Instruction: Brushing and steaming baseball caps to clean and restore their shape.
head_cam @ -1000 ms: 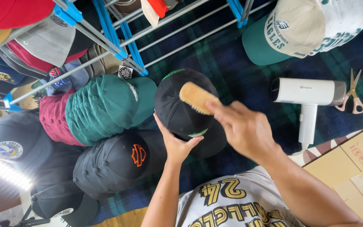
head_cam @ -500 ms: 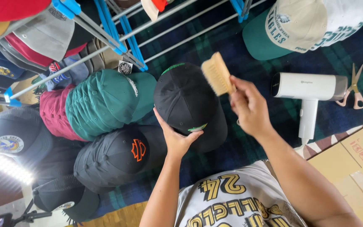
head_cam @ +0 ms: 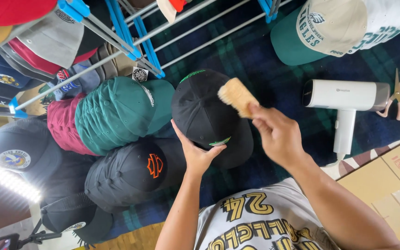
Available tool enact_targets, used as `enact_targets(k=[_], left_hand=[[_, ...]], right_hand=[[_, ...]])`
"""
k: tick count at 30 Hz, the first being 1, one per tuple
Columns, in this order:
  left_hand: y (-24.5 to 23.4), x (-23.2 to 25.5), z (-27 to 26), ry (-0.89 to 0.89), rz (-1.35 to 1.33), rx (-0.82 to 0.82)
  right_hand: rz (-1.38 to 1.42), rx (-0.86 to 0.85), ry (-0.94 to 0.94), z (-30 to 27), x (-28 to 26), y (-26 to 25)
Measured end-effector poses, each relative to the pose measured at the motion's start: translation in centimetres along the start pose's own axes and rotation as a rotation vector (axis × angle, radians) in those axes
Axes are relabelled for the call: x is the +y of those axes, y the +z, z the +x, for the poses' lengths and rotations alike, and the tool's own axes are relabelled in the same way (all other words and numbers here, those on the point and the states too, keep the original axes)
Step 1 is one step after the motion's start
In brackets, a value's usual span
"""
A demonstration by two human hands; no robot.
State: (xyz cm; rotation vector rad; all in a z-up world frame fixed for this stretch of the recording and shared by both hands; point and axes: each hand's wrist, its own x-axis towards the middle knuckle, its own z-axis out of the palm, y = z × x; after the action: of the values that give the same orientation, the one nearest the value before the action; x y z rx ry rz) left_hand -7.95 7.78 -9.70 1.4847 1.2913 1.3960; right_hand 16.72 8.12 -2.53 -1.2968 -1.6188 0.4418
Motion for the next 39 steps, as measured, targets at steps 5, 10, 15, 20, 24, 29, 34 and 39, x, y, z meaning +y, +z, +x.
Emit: enact_targets(k=[5,10,15,20,24,29,34,39], left_hand=[[0.6,-0.3,0.2,-0.016,-0.003,0.003],[0.4,0.6,0.1,-0.064,0.012,0.024],[0.0,1.8,0.4,-0.021,0.014,0.017],[0.0,1.6,0.4,-0.016,0.007,0.017],[0.0,1.4,0.3,-0.012,-0.014,0.022],[-0.3,0.5,0.1,-0.035,-0.021,0.028],[0.1,3.7,0.5,-0.257,-0.04,0.022],[-0.7,2.7,-1.8,-0.13,-0.061,-0.101]], right_hand=[[-0.436,-0.163,-0.444,-0.8,-7.5,-1.0],[-0.479,-0.166,-0.553,-1.0,-3.1,-0.5],[-0.028,-0.001,0.267,-1.0,2.7,0.1],[0.267,0.003,0.371,-2.7,1.5,0.2],[0.194,-0.129,0.312,0.5,-2.7,-0.9],[-0.328,-0.184,-0.157,-0.8,-6.4,-0.8],[-0.466,-0.819,-0.352,-1.2,-9.5,-1.3],[-0.403,-0.201,-0.219,0.9,-7.6,-3.1]])
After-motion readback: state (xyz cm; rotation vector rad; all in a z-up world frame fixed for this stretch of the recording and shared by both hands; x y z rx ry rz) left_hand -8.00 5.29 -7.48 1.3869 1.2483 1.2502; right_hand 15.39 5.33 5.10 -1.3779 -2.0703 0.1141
